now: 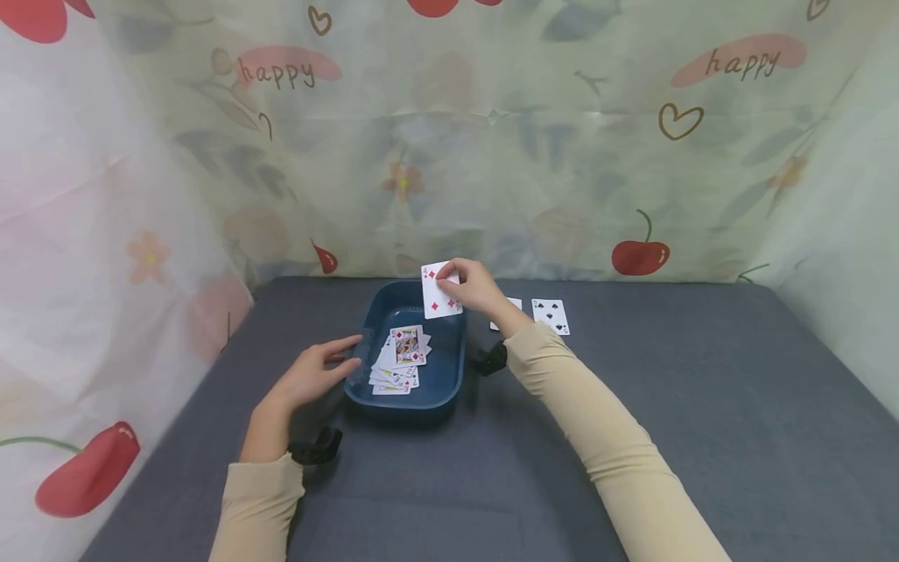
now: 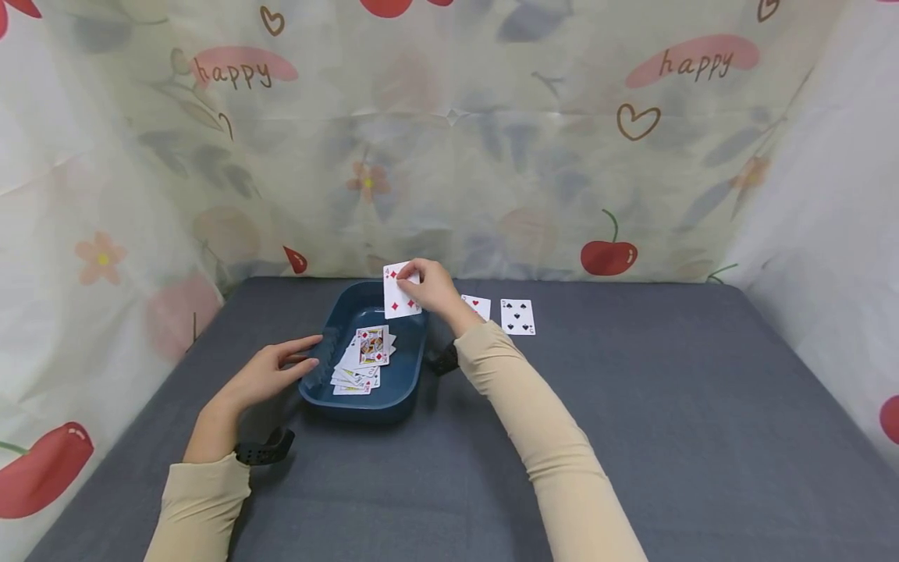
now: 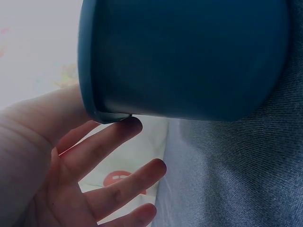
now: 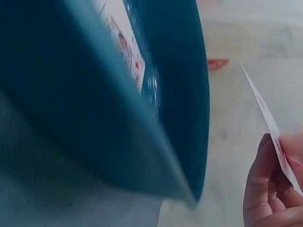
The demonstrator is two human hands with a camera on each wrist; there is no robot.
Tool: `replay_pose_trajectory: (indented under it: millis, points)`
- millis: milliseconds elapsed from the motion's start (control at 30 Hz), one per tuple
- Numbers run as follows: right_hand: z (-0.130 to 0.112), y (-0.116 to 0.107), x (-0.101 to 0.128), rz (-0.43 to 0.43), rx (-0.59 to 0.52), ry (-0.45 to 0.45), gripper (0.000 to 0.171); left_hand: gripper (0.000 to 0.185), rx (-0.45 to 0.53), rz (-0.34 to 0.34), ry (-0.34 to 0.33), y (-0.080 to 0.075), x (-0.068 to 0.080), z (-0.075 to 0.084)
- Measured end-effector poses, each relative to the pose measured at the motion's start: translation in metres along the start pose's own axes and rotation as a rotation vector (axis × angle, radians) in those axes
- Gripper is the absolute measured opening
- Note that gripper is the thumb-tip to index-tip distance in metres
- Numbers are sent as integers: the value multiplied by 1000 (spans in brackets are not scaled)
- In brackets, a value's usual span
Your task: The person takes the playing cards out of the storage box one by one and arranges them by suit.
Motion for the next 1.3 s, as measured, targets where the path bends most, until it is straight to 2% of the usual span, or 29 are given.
replay_pose_trajectory:
  millis: [167,367,600,933,1167,1300]
  points:
    - [21,-22,8,-11,-6,61,20,50,-3,-3,-5,1,-1,-2]
    - [45,-50,21,-11,36,78,24,51,-2,-11,-10,1,-2,-3]
    - [75,-89,35,74,103,117,28,52,-8,-9,-4,0,0,-2]
    - [128,-138,68,153,167,263,37,51,-8,-11,-7,1,0,-2]
    - [166,-157,85,203,163,367,37,51,4,-8,-6,0,1,-2]
    - [176,-161,91,204,166,395,37,51,1,-9,-6,0,0,-2]
Point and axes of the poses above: each hand's wrist, its own x-axis away from the middle knuckle, its own y-axis out of the palm, z = x × y, the point moved 8 cm from there along -x, towards the middle knuckle, and after that the axes turned 5 degrees about -y, right-handed, at the moved point
